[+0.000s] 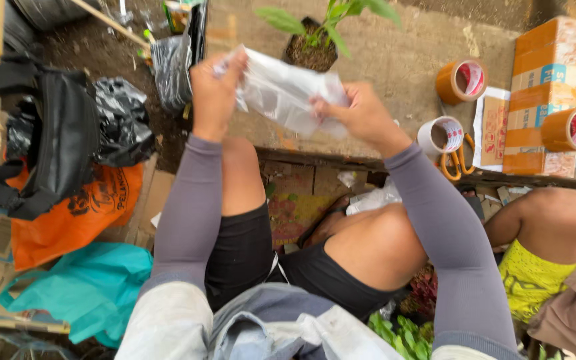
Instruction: The person sits on the ground and wraps a black box with tape, then peels a shipping label and presses it onto the wrapped box. They then take a potted plant, wrap its pot with paper, and secure the paper with tape.
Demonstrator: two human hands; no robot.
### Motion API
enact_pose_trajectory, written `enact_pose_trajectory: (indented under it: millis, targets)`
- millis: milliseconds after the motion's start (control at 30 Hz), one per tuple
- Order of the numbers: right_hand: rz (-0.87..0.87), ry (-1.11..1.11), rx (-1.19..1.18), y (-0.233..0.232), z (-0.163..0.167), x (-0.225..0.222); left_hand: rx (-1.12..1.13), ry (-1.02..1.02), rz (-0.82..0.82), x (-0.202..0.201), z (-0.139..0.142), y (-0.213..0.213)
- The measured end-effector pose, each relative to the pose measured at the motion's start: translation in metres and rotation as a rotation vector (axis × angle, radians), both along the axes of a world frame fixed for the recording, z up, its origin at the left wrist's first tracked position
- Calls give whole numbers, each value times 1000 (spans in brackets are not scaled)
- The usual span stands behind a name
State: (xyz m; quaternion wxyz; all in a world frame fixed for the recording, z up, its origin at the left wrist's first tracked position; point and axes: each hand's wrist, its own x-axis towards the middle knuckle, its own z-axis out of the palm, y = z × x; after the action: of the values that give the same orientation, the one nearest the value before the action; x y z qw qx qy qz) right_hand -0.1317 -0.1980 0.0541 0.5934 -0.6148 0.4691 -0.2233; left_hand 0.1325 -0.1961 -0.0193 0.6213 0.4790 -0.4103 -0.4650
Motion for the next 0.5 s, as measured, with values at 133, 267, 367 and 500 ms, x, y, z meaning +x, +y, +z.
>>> enact_pose_trajectory:
  millis: [133,267,367,500]
  targets:
    - [-217,-331,212,-8,-25,-10,-334,-433,387,7,6,-1]
    - [-206,-470,242,-8,-30,-1,-519,-553,204,-22,17,19]
    - [-180,-437,223,-6,-30,5,-306,-342,-151,-50,16,29]
    - [-111,-227,102,-6,-32,3,-25,-133,-262,-64,-1,23]
